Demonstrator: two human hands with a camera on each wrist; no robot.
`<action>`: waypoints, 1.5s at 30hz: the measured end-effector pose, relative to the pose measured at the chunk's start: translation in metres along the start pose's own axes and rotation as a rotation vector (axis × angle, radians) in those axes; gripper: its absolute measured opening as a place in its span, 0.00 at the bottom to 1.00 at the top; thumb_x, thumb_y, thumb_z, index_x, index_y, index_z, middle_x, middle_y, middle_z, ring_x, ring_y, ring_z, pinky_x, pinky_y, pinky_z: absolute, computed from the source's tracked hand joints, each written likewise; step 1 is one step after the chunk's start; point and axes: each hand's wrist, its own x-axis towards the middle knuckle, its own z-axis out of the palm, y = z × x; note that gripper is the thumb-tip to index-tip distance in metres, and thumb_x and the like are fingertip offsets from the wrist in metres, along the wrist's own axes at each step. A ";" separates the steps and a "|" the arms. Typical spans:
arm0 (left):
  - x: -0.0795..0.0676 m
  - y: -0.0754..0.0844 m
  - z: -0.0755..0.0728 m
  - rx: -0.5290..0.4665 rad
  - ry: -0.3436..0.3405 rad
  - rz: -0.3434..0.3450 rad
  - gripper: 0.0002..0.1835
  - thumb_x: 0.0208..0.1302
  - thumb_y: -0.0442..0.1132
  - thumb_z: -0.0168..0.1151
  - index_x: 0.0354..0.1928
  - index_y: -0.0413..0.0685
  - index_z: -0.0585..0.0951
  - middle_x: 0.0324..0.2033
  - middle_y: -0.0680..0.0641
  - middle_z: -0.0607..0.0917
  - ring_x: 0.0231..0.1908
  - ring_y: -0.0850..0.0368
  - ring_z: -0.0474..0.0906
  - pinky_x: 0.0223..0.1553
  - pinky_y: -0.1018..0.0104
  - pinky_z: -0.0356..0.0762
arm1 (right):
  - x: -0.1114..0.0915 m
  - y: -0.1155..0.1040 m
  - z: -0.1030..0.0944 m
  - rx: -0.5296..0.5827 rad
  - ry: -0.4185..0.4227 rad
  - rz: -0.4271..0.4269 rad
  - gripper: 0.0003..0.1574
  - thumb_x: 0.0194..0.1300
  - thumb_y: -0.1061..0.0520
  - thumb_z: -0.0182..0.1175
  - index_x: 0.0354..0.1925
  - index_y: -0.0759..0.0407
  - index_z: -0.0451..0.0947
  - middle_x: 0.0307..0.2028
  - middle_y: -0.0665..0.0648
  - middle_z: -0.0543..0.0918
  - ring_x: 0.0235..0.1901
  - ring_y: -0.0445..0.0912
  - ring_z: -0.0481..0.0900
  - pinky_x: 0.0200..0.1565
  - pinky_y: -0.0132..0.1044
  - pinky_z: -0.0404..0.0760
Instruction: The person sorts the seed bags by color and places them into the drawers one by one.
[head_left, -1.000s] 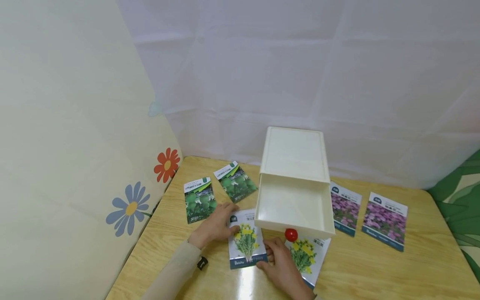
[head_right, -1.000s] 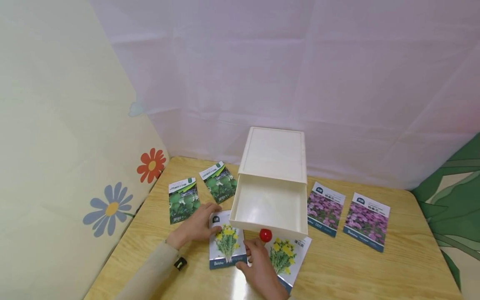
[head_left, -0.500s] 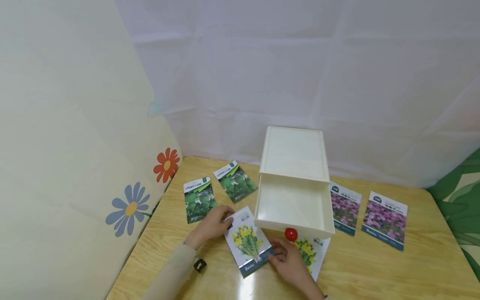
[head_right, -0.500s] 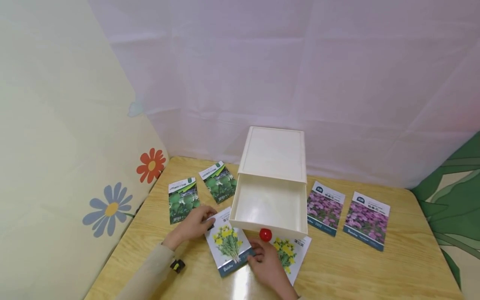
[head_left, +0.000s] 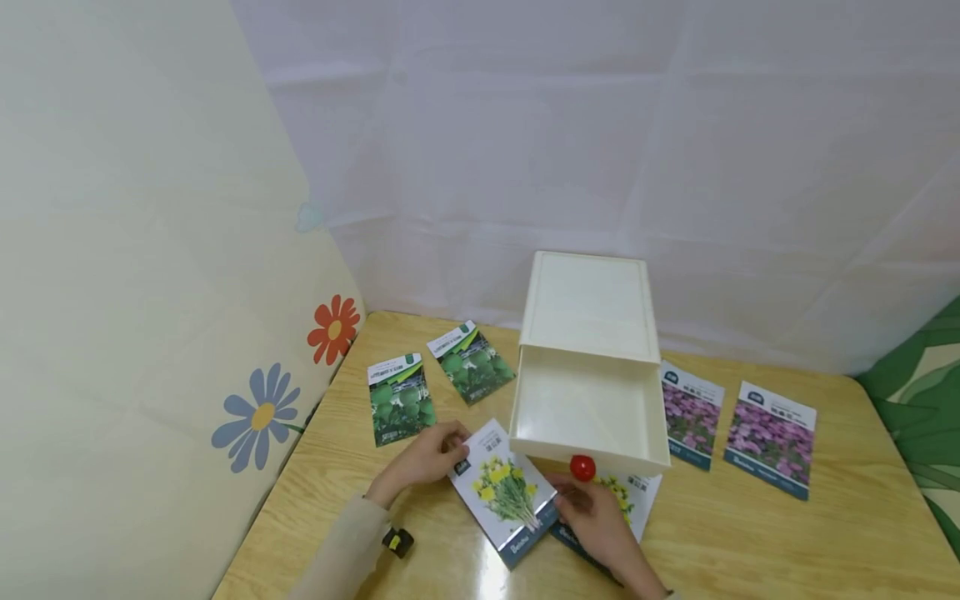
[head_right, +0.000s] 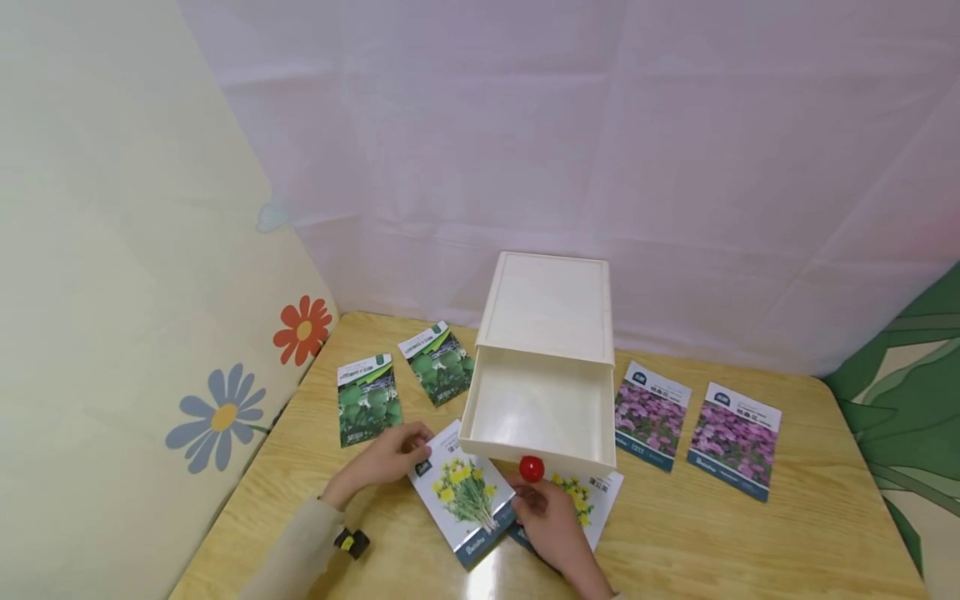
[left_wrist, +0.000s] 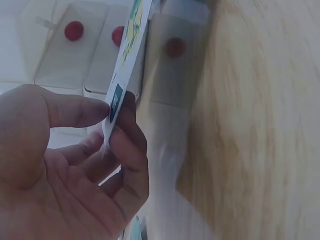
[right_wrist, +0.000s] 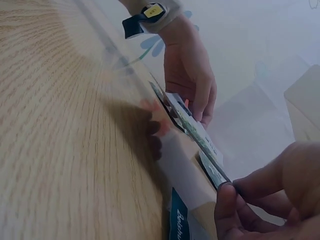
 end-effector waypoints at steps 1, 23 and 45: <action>-0.001 0.001 0.000 -0.014 -0.004 0.000 0.10 0.80 0.39 0.59 0.54 0.45 0.84 0.41 0.50 0.86 0.39 0.58 0.80 0.39 0.67 0.81 | -0.001 0.000 -0.001 0.009 0.001 0.009 0.17 0.68 0.70 0.66 0.54 0.63 0.87 0.42 0.58 0.88 0.41 0.42 0.86 0.42 0.31 0.88; -0.018 0.009 0.017 -0.300 -0.164 -0.016 0.12 0.75 0.34 0.59 0.57 0.39 0.79 0.46 0.46 0.89 0.43 0.57 0.87 0.45 0.68 0.87 | -0.011 0.004 -0.035 0.080 -0.051 0.049 0.17 0.74 0.65 0.64 0.57 0.73 0.82 0.51 0.70 0.89 0.36 0.37 0.85 0.36 0.35 0.89; -0.030 0.023 0.030 -0.413 -0.165 -0.050 0.12 0.75 0.34 0.59 0.56 0.38 0.78 0.46 0.44 0.90 0.42 0.56 0.88 0.43 0.69 0.87 | -0.034 0.032 -0.055 0.599 -0.561 0.238 0.08 0.83 0.58 0.56 0.49 0.59 0.81 0.36 0.54 0.93 0.36 0.42 0.91 0.40 0.32 0.91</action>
